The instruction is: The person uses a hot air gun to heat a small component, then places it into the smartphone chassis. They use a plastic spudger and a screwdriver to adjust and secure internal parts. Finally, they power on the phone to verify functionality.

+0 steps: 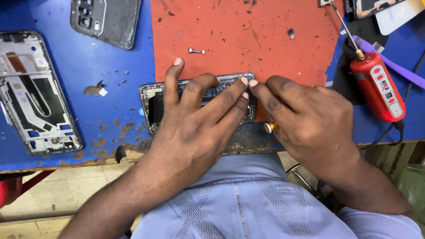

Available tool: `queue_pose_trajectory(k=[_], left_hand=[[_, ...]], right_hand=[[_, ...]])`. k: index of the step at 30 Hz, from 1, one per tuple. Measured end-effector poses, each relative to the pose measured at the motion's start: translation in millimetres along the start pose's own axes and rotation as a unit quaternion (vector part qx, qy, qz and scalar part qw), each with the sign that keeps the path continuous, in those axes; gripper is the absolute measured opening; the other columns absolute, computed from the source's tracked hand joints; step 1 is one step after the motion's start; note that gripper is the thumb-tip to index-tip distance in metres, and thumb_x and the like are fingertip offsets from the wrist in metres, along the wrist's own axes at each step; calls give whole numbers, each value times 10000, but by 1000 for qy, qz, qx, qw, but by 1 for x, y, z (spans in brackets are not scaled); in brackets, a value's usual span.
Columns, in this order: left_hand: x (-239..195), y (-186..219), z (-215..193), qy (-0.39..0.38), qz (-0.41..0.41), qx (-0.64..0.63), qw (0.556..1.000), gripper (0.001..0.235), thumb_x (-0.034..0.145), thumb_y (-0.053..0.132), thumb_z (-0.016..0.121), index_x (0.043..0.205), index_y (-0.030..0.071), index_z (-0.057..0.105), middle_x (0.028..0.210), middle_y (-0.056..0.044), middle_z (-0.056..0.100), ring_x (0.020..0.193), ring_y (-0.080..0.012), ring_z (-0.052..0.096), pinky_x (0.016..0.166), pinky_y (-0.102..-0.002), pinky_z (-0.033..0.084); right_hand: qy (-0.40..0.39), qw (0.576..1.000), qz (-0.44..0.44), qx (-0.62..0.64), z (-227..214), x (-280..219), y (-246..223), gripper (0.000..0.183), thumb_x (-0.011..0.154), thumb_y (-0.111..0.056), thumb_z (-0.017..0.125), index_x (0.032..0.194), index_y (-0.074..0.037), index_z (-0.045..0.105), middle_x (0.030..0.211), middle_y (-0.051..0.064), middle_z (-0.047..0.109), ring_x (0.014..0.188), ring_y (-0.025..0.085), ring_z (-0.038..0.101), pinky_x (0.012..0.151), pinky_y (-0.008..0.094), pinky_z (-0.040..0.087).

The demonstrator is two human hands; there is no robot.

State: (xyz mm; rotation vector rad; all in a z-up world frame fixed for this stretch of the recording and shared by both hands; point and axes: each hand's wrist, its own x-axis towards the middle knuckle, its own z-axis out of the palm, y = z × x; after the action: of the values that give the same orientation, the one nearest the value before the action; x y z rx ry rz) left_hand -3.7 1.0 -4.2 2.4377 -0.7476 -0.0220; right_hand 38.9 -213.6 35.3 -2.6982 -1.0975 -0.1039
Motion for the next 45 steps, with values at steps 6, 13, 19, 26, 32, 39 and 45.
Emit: queue_pose_trajectory(k=[6,13,19,26,32,39,45], left_hand=[[-8,0,7,26,31,39,998,291,1032,195,666,1267,34,721,1436,-102,582,1321,-301,469,1197,-734,196],[-12,-3,11,21,29,11,999,298,1033,233,652,1245,36,725,1415,-103,588,1319,-302,467,1187,-755,209],[-11,-5,12,28,35,7,999,273,1040,220,631,1210,27,725,1392,-114,602,1326,-306,486,1175,-761,218],[-10,-6,10,45,39,6,998,244,1028,209,627,1168,35,725,1351,-110,624,1336,-298,511,1198,-742,221],[-13,-11,3,72,39,-2,997,313,1054,191,645,1284,-10,714,1365,-151,623,1334,-316,555,1232,-700,247],[-15,-21,-8,67,-4,7,998,330,1001,192,676,1253,-17,716,1373,-165,627,1295,-336,569,1194,-723,239],[-15,-23,-6,52,-4,26,998,309,1005,186,666,1247,4,724,1380,-160,622,1301,-335,565,1179,-748,231]], right_hand=[[5,998,31,49,2,4,3,330,813,-54,764,1143,-72,767,1002,42,695,692,200,646,576,349,485],[-9,998,5,64,4,17,5,321,783,-115,784,1098,-56,762,993,60,698,668,204,654,546,349,476],[-34,999,-42,0,-1,24,1,327,792,-105,742,1105,-16,760,1056,75,714,704,180,665,591,341,494],[-50,995,-73,-53,-6,28,-2,324,778,-127,740,1090,-42,766,1067,50,712,684,159,654,589,322,488],[-49,995,-72,-41,-4,31,-3,332,762,-105,748,1088,-44,765,1056,63,730,684,157,665,565,321,477],[-41,998,-23,30,4,31,2,278,798,-81,798,1072,-55,753,1000,54,705,704,204,667,562,343,502],[-62,997,-34,33,3,36,5,286,787,-89,807,1063,-39,747,995,67,704,700,205,669,572,349,513]])
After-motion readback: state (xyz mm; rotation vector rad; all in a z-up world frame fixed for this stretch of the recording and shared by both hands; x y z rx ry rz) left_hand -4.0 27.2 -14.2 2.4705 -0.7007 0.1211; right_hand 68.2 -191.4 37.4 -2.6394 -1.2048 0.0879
